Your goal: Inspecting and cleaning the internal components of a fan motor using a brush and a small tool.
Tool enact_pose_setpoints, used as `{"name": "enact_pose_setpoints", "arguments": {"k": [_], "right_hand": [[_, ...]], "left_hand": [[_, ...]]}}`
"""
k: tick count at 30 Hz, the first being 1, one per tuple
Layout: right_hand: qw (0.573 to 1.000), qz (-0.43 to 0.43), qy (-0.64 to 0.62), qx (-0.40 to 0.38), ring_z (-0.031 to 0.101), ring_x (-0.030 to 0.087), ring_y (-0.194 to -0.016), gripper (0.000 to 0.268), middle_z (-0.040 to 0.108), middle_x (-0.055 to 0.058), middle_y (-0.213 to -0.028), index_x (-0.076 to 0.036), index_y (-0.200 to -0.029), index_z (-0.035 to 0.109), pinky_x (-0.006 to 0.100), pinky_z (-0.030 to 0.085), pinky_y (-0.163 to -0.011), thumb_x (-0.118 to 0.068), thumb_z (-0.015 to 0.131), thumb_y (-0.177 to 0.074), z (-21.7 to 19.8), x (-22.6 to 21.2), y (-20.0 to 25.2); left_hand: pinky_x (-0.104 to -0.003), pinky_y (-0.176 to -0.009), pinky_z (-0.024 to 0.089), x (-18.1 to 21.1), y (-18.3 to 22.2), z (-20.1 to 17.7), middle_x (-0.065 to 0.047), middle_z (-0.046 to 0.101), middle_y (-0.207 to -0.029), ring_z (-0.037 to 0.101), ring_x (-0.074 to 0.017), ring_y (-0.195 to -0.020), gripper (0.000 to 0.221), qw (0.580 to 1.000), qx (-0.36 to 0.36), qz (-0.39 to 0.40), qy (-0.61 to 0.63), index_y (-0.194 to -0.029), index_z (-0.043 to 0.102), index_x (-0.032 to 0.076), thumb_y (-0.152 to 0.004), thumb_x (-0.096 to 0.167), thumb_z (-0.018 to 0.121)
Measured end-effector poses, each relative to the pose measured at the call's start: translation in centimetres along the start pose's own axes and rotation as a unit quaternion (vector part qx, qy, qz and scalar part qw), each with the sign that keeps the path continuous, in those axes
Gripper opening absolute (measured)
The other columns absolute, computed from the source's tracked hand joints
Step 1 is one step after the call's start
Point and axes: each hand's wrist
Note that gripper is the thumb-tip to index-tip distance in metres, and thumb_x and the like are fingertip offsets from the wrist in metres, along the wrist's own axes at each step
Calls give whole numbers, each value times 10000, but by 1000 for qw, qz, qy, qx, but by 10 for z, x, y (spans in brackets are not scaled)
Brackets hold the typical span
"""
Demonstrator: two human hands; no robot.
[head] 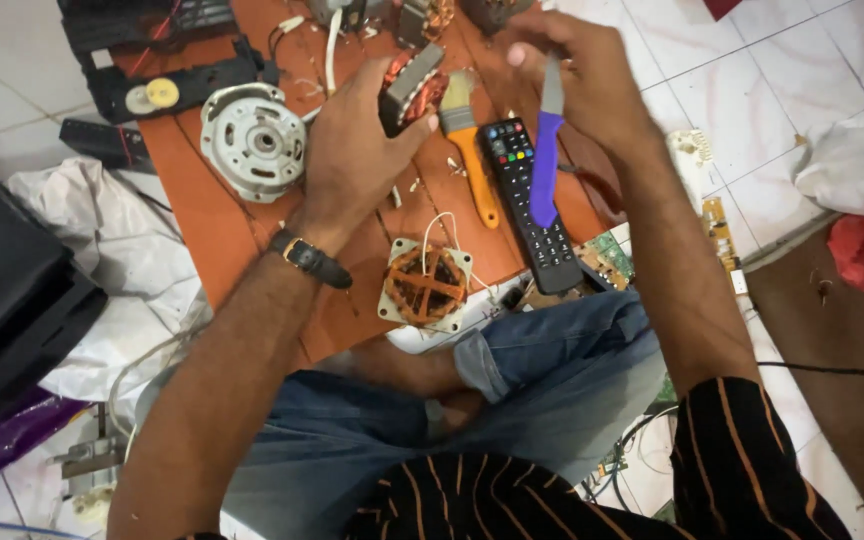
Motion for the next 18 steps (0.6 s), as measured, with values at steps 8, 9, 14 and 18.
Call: {"name": "enact_pose_setpoints", "arguments": {"k": [8, 9, 14, 18], "right_hand": [[997, 18, -20, -72, 689, 265, -990, 402, 716, 208, -1181, 107, -1334, 629, 348, 526, -858, -208, 647, -1086, -10, 20, -2], [996, 22, -50, -76, 623, 224, -953, 379, 690, 174, -1146, 98, -1346, 626, 328, 484, -847, -179, 627, -1089, -15, 19, 0], [996, 13, -13, -86, 592, 228, -914, 376, 663, 164, -1099, 72, -1379, 635, 346, 457, -813, -144, 664, -1073, -29, 35, 16], [992, -45, 63, -102, 620, 385, -1090, 465, 631, 274, -1235, 33, -1400, 605, 475, 520, -911, -300, 601, -1075, -19, 48, 23]], "left_hand": [[-382, -757, 532, 7, -1, -5, -117, 716, -1050, 688, -276, -883, 489, 1000, -11, -5, 3, -1269, 593, 37, -856, 192, 803], [-387, -745, 535, 7, -1, -5, -128, 723, -1044, 693, -287, -866, 485, 1000, -7, 3, -3, -1265, 594, 22, -862, 194, 802], [-399, -761, 536, 3, -1, -2, -153, 713, -1064, 689, -302, -890, 506, 1000, -7, -1, -20, -1267, 581, -12, -870, 206, 806], [-396, -724, 533, 3, -1, -2, -141, 717, -1019, 684, -293, -842, 480, 1000, -3, 12, -14, -1245, 592, -2, -860, 189, 804]]}}
Point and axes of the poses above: each hand's wrist, its own y-axis away from the middle knuckle, its own z-axis out of the palm, x = y × z
